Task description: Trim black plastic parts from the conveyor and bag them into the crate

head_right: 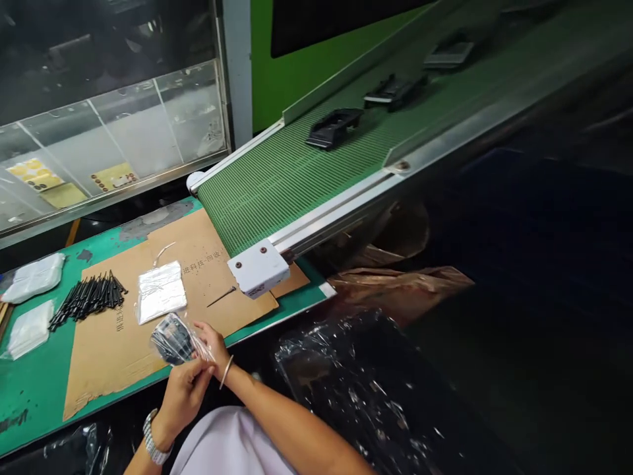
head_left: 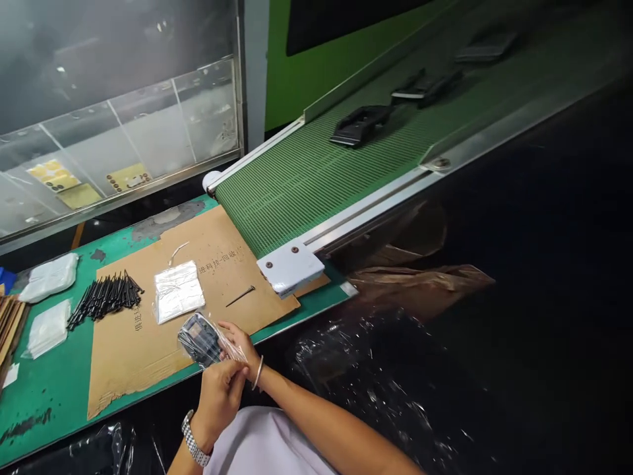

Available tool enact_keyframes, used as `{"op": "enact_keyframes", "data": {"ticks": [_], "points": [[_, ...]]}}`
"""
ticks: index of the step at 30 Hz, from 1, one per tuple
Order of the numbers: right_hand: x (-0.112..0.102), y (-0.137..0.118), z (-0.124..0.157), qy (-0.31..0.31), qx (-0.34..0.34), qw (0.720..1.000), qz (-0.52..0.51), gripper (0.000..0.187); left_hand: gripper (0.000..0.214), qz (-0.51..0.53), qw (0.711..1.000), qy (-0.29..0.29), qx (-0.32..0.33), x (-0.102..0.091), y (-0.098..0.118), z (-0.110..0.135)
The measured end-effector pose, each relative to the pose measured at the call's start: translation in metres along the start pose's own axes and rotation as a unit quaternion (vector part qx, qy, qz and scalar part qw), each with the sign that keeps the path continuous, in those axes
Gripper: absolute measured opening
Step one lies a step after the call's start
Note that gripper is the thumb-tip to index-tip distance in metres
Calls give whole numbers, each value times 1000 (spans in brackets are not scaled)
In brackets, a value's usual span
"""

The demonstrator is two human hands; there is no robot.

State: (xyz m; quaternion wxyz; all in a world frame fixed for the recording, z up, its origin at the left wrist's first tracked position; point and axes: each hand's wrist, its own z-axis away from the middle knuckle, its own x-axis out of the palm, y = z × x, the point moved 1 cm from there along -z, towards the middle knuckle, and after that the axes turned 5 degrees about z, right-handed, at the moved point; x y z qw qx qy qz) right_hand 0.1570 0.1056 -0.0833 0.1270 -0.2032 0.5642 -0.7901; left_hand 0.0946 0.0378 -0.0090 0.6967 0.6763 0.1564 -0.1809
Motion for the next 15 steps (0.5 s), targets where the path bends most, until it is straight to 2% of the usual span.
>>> {"op": "enact_keyframes", "data": {"ticks": [2, 3, 4, 5, 6, 7, 8, 9, 12, 13, 15], "points": [[-6, -2, 3, 2, -1, 1000, -22, 45, 20, 27, 999, -12, -23, -4, -3, 14], [-8, -3, 5, 8, -5, 999, -32, 44, 18, 54, 997, 23, -42, -7, -7, 21], [-10, -5, 8, 11, -11, 999, -38, 45, 17, 91, 989, 93, -66, -9, -13, 28], [-11, -7, 12, 12, -18, 999, -38, 45, 18, 138, 967, 193, -94, -11, -19, 34], [-11, -10, 16, 8, -25, 999, -31, 44, 24, 194, 925, 302, -122, -12, -24, 38], [-10, -13, 21, -3, -33, 999, -16, 43, 31, 259, 870, 393, -147, -12, -29, 41], [-8, -15, 26, -18, -43, 999, 2, 42, 35, 330, 815, 445, -169, -11, -31, 42], [-5, -18, 31, -36, -55, 998, 22, 41, 37, 408, 770, 453, -190, -10, -32, 41], [4, -24, 44, -73, -96, 990, 68, 42, 20, 610, 665, 356, -244, -12, -28, 34], [6, -25, 48, -73, -105, 989, 76, 44, 15, 653, 625, 341, -257, -15, -27, 32], [7, -21, 55, -70, -103, 988, 92, 48, 15, 701, 549, 368, -269, -23, -28, 31]]}}
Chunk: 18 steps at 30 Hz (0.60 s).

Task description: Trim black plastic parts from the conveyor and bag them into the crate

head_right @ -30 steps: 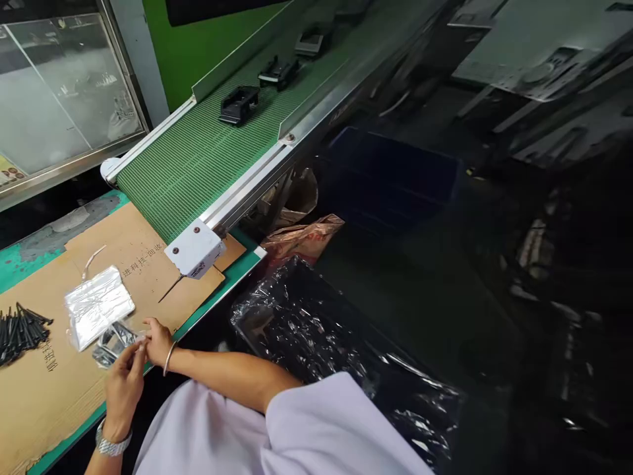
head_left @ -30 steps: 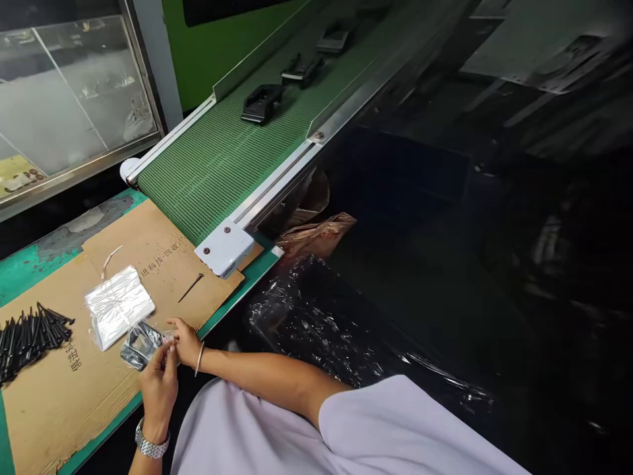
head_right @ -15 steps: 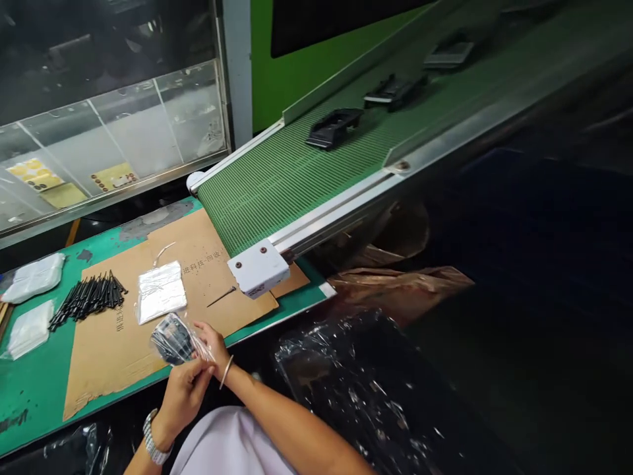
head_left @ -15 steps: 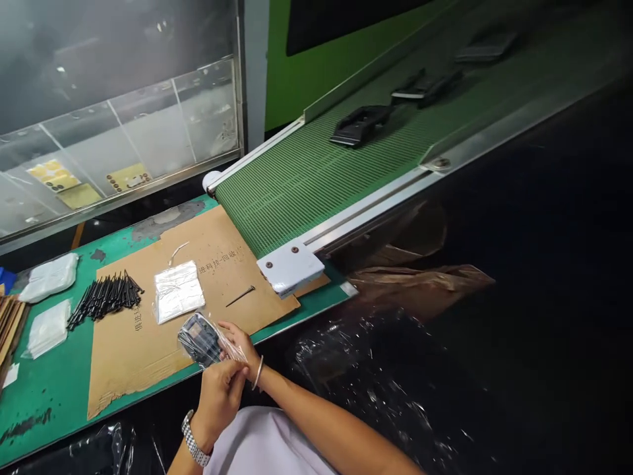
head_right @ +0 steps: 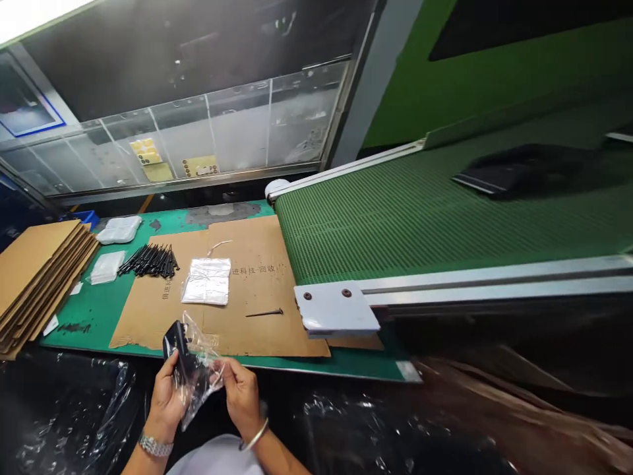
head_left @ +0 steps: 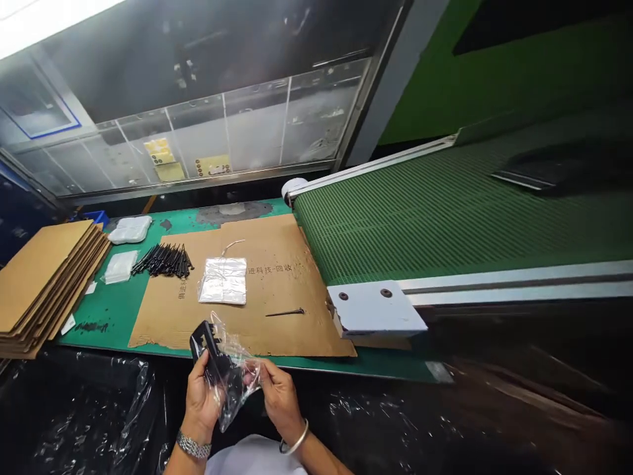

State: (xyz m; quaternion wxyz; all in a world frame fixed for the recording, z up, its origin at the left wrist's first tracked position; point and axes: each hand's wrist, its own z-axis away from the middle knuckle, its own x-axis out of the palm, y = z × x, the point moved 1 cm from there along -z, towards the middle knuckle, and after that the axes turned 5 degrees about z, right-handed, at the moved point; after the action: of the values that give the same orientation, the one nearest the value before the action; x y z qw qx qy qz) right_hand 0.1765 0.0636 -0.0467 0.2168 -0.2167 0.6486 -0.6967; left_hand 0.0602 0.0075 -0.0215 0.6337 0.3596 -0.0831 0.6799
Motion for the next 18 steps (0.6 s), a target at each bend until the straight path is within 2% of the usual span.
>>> {"op": "enact_keyframes", "data": {"ticks": [2, 4, 5, 6, 8, 10, 11, 13, 14, 16, 18], "points": [[0, 8, 7, -49, 26, 998, 23, 49, 16, 49, 998, 32, 14, -2, 10, -3], [-2, 19, 13, -144, 60, 986, 61, 50, 9, 52, 997, 46, 38, -7, 16, -7], [-4, 23, 14, -171, 77, 979, 82, 51, 5, 40, 996, 48, 57, -11, 18, -9], [-6, 26, 13, -169, 89, 976, 101, 52, 8, 25, 994, 47, 91, -15, 20, -10], [-5, 26, 7, -94, 82, 985, 122, 55, 26, -11, 981, 42, 187, -23, 22, -10], [9, 19, -4, -23, 31, 993, 113, 69, 42, -44, 960, 38, 274, -29, 24, -7], [21, 15, -9, -25, 4, 995, 100, 80, 46, -53, 952, 41, 297, -32, 26, -4], [53, 9, -18, -91, -20, 994, 60, 94, 48, -46, 951, 51, 301, -36, 32, 1], [70, 8, -21, -139, -9, 990, 37, 91, 48, -29, 955, 54, 291, -38, 36, 2], [100, 7, -24, -238, 43, 970, 2, 66, 41, 26, 963, 52, 262, -46, 50, 3], [120, 6, -26, -326, 101, 940, -13, 46, 29, 81, 973, 33, 213, -60, 67, 1]]}}
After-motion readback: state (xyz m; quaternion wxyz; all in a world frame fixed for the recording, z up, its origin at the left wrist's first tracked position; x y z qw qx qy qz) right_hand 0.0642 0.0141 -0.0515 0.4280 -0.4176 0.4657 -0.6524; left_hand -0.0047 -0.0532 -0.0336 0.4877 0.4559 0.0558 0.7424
